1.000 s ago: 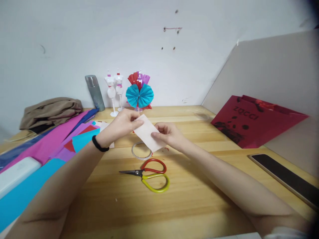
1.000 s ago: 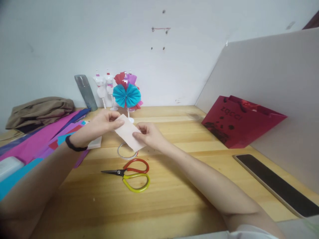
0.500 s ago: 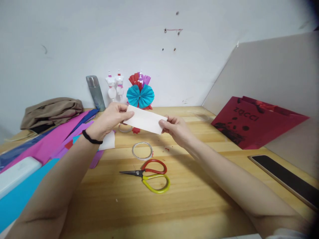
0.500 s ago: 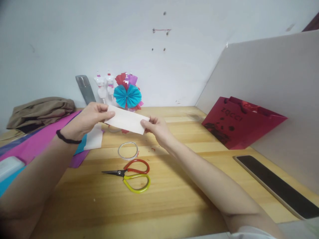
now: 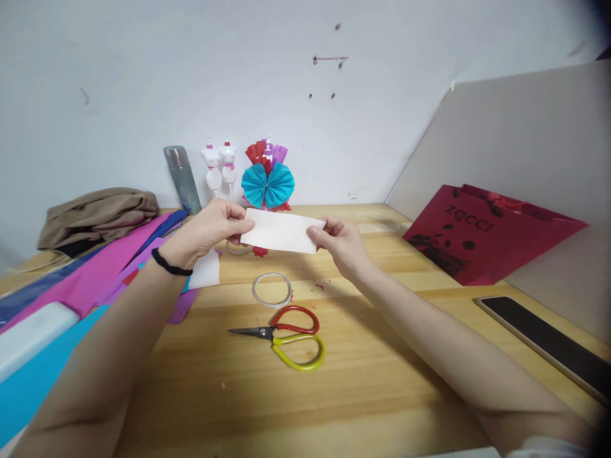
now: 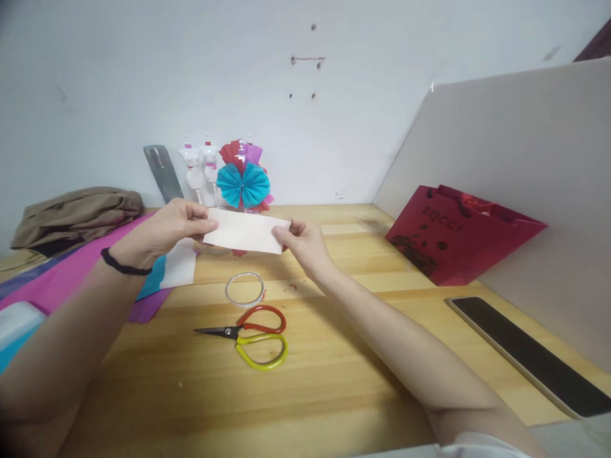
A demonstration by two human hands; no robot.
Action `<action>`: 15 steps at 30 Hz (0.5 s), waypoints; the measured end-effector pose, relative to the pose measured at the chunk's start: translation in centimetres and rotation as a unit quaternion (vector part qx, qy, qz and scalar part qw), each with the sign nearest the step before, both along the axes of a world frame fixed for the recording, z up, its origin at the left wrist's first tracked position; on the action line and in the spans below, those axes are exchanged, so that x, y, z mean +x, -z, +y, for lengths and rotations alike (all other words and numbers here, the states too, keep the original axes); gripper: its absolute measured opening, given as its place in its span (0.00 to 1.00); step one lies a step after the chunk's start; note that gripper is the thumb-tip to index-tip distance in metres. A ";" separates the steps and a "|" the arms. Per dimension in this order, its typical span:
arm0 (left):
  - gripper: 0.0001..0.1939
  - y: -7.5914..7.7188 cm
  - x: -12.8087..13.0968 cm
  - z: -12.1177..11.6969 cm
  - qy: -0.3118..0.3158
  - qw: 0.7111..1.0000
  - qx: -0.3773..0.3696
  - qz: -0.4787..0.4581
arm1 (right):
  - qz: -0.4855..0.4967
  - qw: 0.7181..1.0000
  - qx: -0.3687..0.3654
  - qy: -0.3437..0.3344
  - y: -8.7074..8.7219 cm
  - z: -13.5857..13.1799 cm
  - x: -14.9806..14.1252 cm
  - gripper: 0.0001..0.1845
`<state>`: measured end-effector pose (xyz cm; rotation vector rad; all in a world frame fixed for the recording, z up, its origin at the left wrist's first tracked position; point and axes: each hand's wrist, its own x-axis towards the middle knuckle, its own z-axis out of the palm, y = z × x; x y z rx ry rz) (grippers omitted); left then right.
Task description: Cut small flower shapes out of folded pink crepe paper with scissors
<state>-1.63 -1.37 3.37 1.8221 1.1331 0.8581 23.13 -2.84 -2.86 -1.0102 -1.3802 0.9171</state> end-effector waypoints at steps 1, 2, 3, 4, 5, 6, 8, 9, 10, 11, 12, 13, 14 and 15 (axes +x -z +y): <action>0.10 0.0 0.1 -0.1 -0.005 1.000 0.000 -0.002 | -0.002 1.000 -0.002 -0.001 0.0 0.0 0.1 0.15; 0.10 0.0 0.2 -0.1 -0.012 1.000 0.000 -0.004 | -0.006 1.000 -0.003 -0.001 0.0 0.1 0.1 0.16; 0.10 -0.1 0.3 -0.2 -0.019 1.000 0.002 -0.005 | -0.009 1.000 -0.003 0.000 0.1 0.1 0.2 0.16; 0.10 -0.2 0.3 -0.3 -0.025 1.000 0.006 -0.006 | -0.012 1.000 -0.001 0.003 0.1 0.1 0.2 0.16; 0.11 -0.2 0.4 -0.4 -0.030 0.999 0.010 -0.005 | -0.014 1.000 0.002 0.006 0.1 0.1 0.2 0.16; 0.11 -0.3 0.4 -0.4 -0.036 0.999 0.014 -0.003 | -0.015 1.000 0.006 0.009 0.1 0.2 0.3 0.16; 0.11 -0.4 0.5 -0.4 -0.047 0.999 0.023 0.000 | -0.015 1.000 0.014 0.016 0.1 0.2 0.3 0.16; 0.10 -0.4 0.6 -0.4 -0.052 0.998 0.028 0.003 | -0.014 1.000 0.017 0.021 0.0 0.2 0.3 0.15; 0.10 -0.4 0.6 -0.4 -0.058 0.998 0.032 0.006 | -0.013 0.999 0.018 0.025 0.0 0.1 0.2 0.15; 0.09 -0.4 0.7 -0.3 -0.065 0.997 0.037 0.008 | -0.012 0.999 0.017 0.028 -0.1 0.1 0.2 0.15; 0.09 -0.4 0.7 -0.2 -0.071 0.997 0.042 0.009 | -0.013 0.999 0.015 0.030 -0.1 0.0 0.2 0.15; 0.09 -0.3 0.7 -0.1 -0.076 0.996 0.045 0.010 | -0.014 0.999 0.013 0.028 -0.1 0.0 0.1 0.15; 0.09 -0.3 0.7 0.0 -0.079 0.996 0.047 0.011 | -0.016 0.999 0.011 0.025 -0.2 -0.1 0.1 0.15; 0.09 -0.2 0.7 0.0 -0.080 0.996 0.047 0.011 | -0.018 1.000 0.009 0.023 -0.2 -0.2 0.1 0.15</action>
